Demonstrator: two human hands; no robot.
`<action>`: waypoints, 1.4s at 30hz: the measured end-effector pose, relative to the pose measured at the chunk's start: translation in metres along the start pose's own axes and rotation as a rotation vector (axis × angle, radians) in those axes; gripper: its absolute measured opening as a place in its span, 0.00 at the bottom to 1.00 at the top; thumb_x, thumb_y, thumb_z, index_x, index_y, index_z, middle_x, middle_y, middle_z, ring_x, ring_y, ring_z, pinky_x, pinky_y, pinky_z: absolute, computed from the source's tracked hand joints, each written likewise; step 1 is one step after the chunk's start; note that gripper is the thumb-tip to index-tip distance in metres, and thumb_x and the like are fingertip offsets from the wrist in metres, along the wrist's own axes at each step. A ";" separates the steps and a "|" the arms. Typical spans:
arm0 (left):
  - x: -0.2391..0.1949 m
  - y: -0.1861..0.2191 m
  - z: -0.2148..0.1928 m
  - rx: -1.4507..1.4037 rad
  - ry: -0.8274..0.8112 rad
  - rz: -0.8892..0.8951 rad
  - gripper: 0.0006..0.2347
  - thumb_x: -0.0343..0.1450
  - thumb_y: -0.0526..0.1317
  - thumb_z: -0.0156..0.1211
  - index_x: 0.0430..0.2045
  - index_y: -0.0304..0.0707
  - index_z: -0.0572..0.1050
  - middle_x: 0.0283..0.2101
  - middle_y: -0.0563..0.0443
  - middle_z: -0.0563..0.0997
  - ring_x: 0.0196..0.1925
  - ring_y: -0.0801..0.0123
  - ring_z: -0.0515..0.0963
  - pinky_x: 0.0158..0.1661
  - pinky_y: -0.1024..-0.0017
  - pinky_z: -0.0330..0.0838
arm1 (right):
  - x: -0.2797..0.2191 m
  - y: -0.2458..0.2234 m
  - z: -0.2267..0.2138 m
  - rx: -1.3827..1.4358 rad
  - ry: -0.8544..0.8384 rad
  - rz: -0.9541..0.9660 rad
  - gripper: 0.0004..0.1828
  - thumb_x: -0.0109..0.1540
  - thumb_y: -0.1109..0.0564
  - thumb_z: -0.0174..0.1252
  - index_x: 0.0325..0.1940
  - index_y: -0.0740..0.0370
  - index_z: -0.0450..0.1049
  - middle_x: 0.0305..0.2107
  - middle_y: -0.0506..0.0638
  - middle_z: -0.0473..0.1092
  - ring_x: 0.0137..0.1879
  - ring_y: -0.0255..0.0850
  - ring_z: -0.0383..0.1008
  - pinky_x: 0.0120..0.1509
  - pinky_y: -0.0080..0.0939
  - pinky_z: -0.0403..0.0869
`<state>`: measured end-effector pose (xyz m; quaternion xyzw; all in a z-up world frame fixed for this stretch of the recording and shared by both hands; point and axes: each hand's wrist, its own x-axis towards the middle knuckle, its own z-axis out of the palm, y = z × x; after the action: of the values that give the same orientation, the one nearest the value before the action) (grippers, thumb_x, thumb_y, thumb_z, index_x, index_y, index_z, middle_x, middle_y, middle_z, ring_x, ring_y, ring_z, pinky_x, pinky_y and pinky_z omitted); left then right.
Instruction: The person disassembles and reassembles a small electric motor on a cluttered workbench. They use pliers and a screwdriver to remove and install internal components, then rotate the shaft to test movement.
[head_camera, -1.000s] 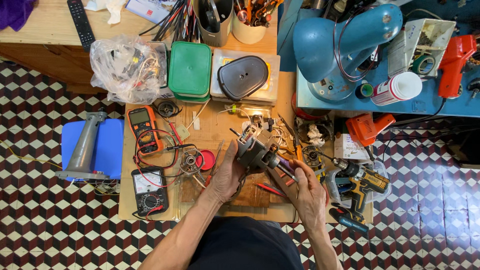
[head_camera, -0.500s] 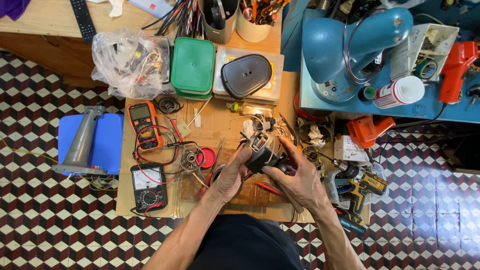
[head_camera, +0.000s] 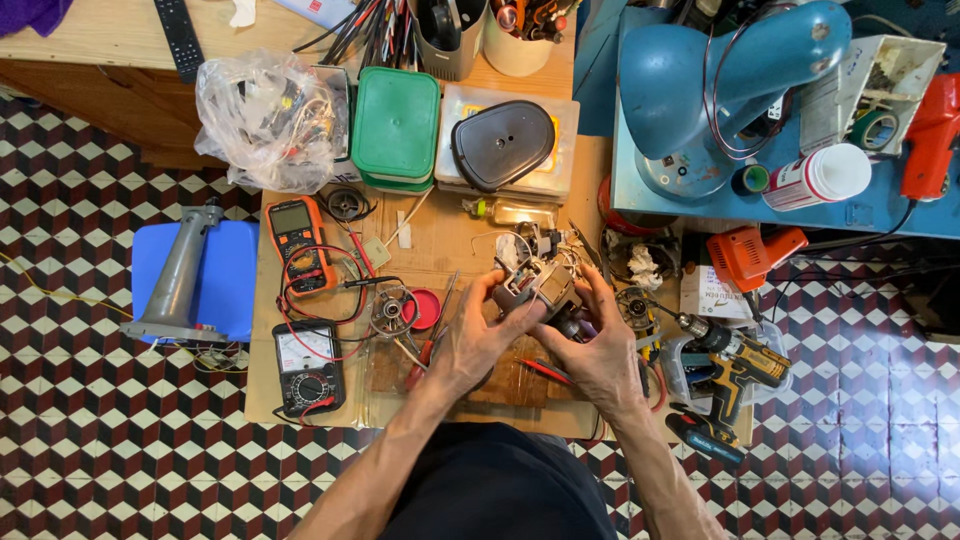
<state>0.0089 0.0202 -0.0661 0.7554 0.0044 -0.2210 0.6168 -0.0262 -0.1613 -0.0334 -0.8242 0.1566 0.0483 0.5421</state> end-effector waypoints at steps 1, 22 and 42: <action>0.002 -0.001 -0.005 0.050 -0.082 0.024 0.45 0.62 0.62 0.70 0.64 0.25 0.59 0.56 0.37 0.74 0.58 0.59 0.76 0.57 0.62 0.71 | 0.001 -0.001 -0.001 0.013 -0.011 0.007 0.54 0.50 0.54 0.70 0.76 0.60 0.52 0.61 0.63 0.70 0.58 0.44 0.78 0.58 0.41 0.78; 0.029 -0.001 -0.021 -0.379 -0.328 -0.300 0.34 0.57 0.43 0.76 0.59 0.36 0.69 0.42 0.51 0.79 0.41 0.69 0.81 0.38 0.72 0.79 | 0.006 0.001 -0.022 0.248 -0.433 0.236 0.51 0.57 0.60 0.54 0.81 0.50 0.38 0.73 0.58 0.54 0.69 0.49 0.67 0.70 0.48 0.70; 0.014 -0.005 -0.026 -0.198 0.034 -0.245 0.41 0.51 0.51 0.76 0.61 0.43 0.66 0.42 0.50 0.81 0.42 0.69 0.84 0.48 0.73 0.80 | 0.026 0.243 0.062 -0.627 -0.028 -0.044 0.24 0.61 0.51 0.61 0.57 0.64 0.71 0.47 0.63 0.72 0.55 0.57 0.73 0.57 0.56 0.71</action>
<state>0.0290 0.0416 -0.0717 0.6882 0.1287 -0.2802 0.6567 -0.0714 -0.1991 -0.2789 -0.9537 0.1089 0.0938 0.2643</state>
